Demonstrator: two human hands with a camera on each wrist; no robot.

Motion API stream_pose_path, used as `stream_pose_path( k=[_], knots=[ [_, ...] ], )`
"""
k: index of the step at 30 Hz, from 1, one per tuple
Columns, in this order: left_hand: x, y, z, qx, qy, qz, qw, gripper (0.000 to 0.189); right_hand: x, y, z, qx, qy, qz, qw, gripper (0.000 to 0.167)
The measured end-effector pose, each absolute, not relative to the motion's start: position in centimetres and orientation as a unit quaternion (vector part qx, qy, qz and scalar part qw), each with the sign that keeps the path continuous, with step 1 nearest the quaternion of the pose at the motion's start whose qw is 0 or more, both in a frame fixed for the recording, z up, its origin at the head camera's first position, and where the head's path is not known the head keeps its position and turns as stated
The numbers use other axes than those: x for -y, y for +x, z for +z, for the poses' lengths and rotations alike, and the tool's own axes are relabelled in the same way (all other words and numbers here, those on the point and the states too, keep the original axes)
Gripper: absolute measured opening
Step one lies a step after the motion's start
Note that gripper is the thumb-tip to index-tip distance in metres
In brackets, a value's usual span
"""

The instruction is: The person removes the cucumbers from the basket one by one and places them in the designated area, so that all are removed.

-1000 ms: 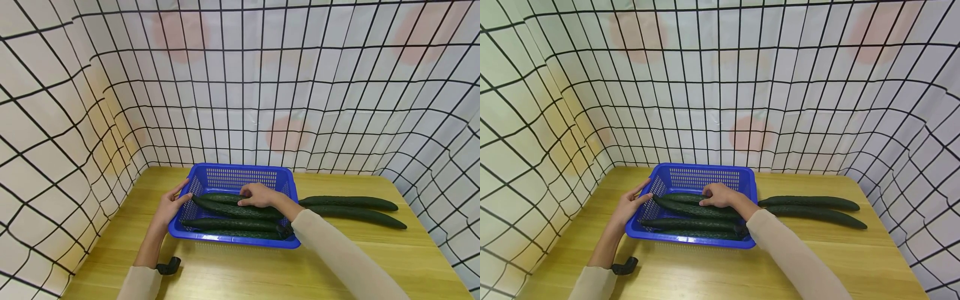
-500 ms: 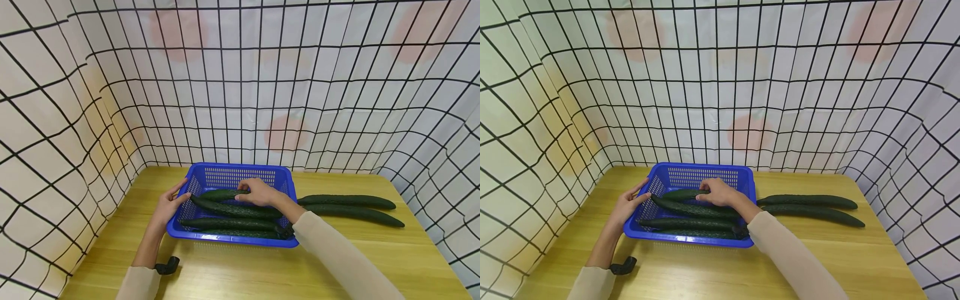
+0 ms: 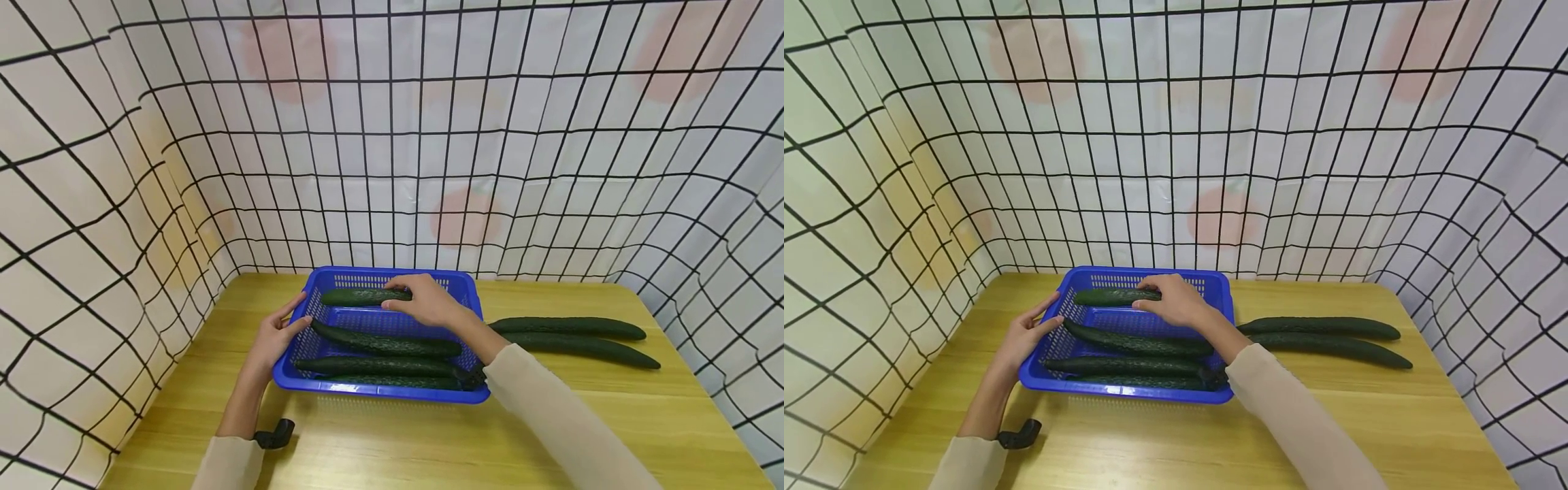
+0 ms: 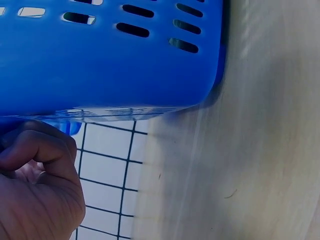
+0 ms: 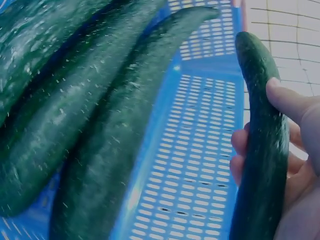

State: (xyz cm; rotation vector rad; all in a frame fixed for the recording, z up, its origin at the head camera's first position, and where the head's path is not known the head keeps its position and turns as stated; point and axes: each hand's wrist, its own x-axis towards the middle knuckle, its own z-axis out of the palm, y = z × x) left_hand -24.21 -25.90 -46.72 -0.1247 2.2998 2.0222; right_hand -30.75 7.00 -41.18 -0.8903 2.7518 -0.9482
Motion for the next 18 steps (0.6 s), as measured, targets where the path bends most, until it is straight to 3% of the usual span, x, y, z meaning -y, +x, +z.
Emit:
stream_pose_path(
  k=[9, 18],
  knots=[
    [25.8, -24.0, -46.6, -0.753, -0.048, 0.654, 0.043, 0.062, -9.8, -29.7, -38.6, -0.893, -0.312, -0.322, 0.024, 0.044],
    [25.7, -23.9, -46.5, -0.752, -0.042, 0.656, 0.044, 0.063, -15.7, -28.9, -39.0, -0.886, -0.307, -0.346, -0.004, 0.044]
  ],
)
